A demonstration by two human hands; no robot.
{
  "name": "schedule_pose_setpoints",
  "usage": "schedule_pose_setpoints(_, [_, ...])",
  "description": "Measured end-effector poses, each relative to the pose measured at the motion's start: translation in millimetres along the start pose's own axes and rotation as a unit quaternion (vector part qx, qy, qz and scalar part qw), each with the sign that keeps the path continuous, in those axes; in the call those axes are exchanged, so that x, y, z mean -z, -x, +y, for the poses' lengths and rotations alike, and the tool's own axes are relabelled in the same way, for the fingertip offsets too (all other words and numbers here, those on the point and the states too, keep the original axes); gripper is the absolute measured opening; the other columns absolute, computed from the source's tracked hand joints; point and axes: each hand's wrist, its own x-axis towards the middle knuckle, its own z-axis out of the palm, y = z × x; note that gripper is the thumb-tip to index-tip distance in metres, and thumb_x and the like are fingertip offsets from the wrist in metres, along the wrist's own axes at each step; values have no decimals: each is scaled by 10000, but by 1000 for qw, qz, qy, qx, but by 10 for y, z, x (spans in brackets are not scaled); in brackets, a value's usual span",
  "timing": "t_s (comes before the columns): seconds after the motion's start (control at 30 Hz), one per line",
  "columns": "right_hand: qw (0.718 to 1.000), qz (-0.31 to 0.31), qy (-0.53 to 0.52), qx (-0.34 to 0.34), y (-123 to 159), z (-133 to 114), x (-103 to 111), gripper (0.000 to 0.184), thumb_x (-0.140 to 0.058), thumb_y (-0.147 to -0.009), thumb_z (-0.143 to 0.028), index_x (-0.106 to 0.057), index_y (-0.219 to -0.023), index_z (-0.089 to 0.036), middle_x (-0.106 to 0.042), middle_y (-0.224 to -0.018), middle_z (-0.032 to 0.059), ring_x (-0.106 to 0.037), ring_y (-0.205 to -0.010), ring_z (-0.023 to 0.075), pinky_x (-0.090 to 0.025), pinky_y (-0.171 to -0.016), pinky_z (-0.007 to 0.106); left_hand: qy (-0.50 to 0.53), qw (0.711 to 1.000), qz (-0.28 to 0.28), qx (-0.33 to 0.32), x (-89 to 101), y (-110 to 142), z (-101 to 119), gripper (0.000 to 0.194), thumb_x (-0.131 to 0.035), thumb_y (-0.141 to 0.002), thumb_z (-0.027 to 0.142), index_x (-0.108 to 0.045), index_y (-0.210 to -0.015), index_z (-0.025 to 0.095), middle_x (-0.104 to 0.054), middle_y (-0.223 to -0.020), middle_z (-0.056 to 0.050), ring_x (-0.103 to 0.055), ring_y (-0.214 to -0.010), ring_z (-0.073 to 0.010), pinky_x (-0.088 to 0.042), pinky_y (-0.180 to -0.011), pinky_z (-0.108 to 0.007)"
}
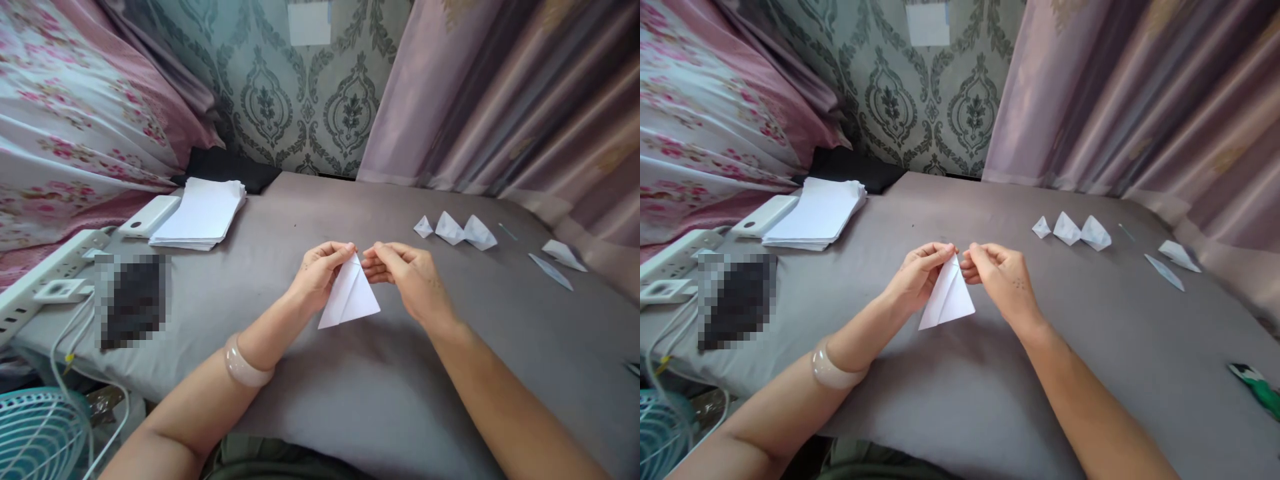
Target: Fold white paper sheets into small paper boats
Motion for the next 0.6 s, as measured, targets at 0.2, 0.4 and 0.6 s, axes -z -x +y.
schedule_pose_setpoints(0.2, [998,-18,-45,-34,-36,140,-102,381,-667,-762,-551,-687,-768,-170,-694,-713,33,-612,-622,155,-481,-567,284,-2,996,28,-85,-67,31,-92,281,-834,-622,359,-657,-704,156,-625,-675,2,-549,-602,-96,-446,-593,-237])
schedule_pose_setpoints(0.4, [996,-8,-80,-39,-32,249,-190,360,-720,-717,-519,-679,-791,-169,-691,-719,23,-589,-608,131,-451,-574,268,-20,986,85,-145,-27,-21,-211,238,-803,-672,345,-660,-710,158,-608,-688,17,-517,-619,-77,-420,-617,-222])
schedule_pose_setpoints(0.6, [989,-36,-121,-72,-97,230,-60,357,-809,-611,-485,-670,-730,-178,-686,-711,11,-581,-606,124,-447,-591,273,-89,990,23,-112,-3,-21,-161,296,-806,-664,389,-661,-729,139,-606,-672,8,-509,-588,-77,-394,-571,-217])
